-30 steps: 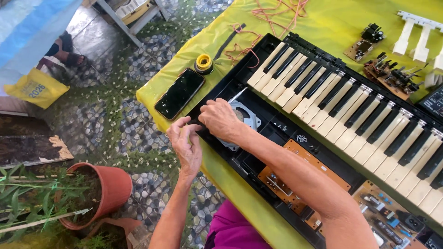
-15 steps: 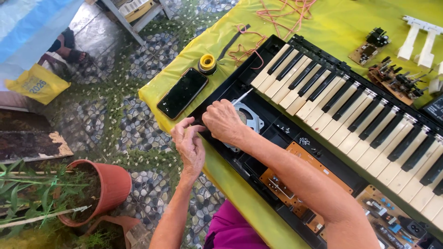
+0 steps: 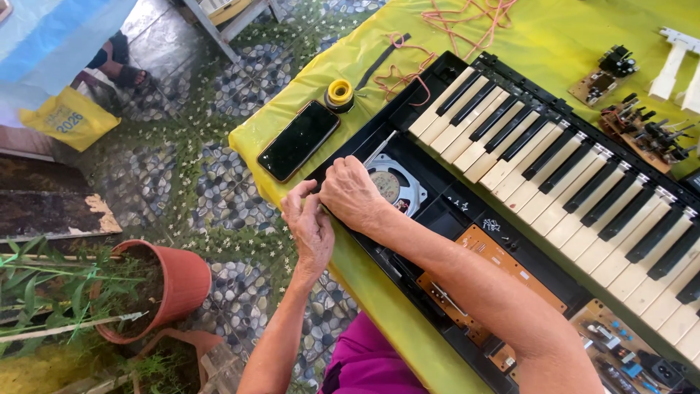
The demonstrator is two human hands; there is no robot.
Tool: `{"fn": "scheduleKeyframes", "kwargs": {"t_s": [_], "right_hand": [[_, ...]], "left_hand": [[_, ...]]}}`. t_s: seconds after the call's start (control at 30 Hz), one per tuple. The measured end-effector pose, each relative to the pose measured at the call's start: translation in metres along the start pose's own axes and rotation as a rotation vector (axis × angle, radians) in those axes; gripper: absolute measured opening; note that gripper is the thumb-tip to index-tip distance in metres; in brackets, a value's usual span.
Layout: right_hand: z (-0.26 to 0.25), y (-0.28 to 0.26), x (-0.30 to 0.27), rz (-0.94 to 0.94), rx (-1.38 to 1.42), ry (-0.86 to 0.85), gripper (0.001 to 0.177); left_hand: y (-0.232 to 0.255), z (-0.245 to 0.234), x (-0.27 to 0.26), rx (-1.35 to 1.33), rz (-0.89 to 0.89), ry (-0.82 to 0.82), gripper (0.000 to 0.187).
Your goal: The person repairs an electronic keyboard by using a screwdriver to remove screws from a speaker and the circuit board. They then manipulate wires and components within the open keyboard chassis.
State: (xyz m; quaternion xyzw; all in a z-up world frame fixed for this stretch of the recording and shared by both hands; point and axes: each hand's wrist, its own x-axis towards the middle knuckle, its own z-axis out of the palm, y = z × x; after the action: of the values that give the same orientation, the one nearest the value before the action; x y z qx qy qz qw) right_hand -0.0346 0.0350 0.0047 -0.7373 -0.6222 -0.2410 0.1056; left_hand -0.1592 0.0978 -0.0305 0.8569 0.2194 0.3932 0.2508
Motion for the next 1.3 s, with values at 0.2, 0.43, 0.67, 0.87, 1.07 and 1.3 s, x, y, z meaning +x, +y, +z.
{"fn": "scheduleKeyframes", "kwargs": {"t_s": [0.2,0.43,0.67,0.87,1.07,1.3], "right_hand": [[0.009,0.006,0.000,0.110,0.023,0.011,0.016],[0.000,0.011,-0.006,0.137,0.104,0.006,0.010],[-0.009,0.007,-0.004,0.083,0.048,0.065,0.007],[-0.005,0.008,-0.002,0.063,0.044,0.044,0.005],[-0.014,0.011,-0.002,0.042,0.074,0.063,0.006],[0.002,0.017,-0.010,0.045,0.117,0.127,0.011]], "left_hand": [[0.019,-0.016,0.010,0.035,0.040,-0.011,0.033],[0.019,-0.014,0.009,0.025,0.038,0.013,0.030],[0.016,-0.012,0.006,0.033,0.050,0.021,0.030],[0.015,-0.010,0.007,0.058,0.074,0.041,0.030],[0.020,-0.012,0.013,0.092,0.095,0.056,0.030],[0.025,-0.015,0.012,0.091,0.096,0.020,0.029]]}}
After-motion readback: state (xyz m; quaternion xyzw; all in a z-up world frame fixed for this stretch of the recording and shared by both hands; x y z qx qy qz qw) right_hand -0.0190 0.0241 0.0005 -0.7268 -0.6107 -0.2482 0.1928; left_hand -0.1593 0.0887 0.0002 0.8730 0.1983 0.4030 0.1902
